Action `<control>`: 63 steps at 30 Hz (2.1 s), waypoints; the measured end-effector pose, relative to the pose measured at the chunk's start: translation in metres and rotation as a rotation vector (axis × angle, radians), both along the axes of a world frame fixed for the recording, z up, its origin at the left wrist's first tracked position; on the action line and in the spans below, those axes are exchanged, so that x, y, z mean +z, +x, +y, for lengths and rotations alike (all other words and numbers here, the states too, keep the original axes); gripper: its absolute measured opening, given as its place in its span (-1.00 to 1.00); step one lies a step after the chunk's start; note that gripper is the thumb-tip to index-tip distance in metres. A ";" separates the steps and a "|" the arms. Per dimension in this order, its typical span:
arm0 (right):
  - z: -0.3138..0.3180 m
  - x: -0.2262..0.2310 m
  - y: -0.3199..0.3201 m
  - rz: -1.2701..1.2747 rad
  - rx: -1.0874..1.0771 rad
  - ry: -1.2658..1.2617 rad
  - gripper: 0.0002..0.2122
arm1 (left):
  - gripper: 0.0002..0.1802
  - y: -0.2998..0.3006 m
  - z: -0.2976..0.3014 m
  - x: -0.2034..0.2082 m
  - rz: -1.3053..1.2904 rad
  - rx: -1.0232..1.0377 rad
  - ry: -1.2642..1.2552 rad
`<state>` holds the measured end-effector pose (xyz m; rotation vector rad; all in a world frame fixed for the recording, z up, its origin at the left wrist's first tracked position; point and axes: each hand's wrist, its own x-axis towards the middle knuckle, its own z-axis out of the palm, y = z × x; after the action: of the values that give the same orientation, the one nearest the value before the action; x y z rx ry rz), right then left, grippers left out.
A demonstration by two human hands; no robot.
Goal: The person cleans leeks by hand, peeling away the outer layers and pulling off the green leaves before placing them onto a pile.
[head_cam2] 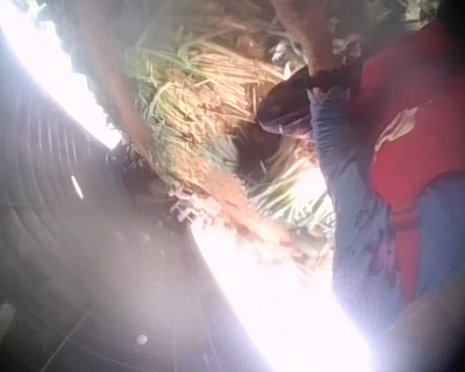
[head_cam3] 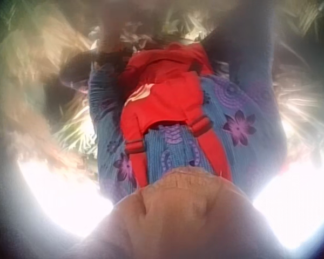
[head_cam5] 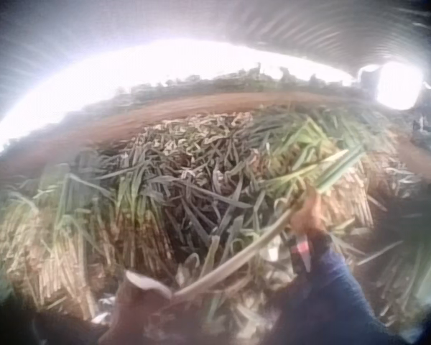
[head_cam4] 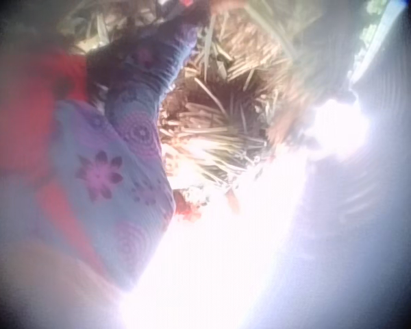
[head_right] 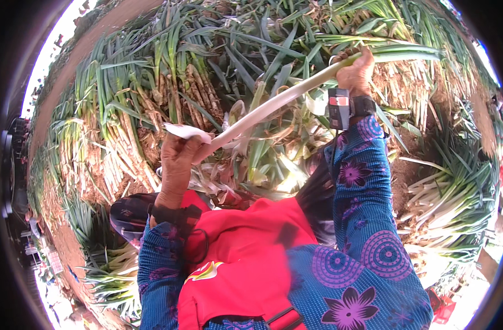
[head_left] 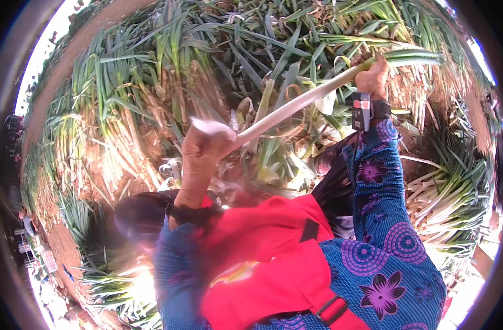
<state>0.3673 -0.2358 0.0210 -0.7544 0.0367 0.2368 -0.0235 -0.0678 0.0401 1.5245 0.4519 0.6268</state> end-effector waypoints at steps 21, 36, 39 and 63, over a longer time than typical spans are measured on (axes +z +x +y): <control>-0.013 0.030 -0.003 -0.120 0.335 0.330 -0.66 | -0.59 -0.017 0.033 -0.008 0.459 -0.524 -0.280; -0.014 0.034 0.001 -0.197 0.578 0.530 -0.62 | -0.71 -0.010 0.016 -0.037 0.542 -0.620 -0.254; -0.014 0.032 0.001 -0.205 0.599 0.545 -0.61 | -0.73 -0.008 0.013 -0.039 0.527 -0.617 -0.214; -0.004 0.035 -0.014 -0.086 0.248 0.163 -0.68 | -0.67 -0.009 -0.007 -0.059 0.497 -0.276 0.557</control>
<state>0.3532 -0.2400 0.0556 -0.6056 -0.1570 0.4374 -0.0328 -0.0752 -0.0190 2.2442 0.4465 0.1457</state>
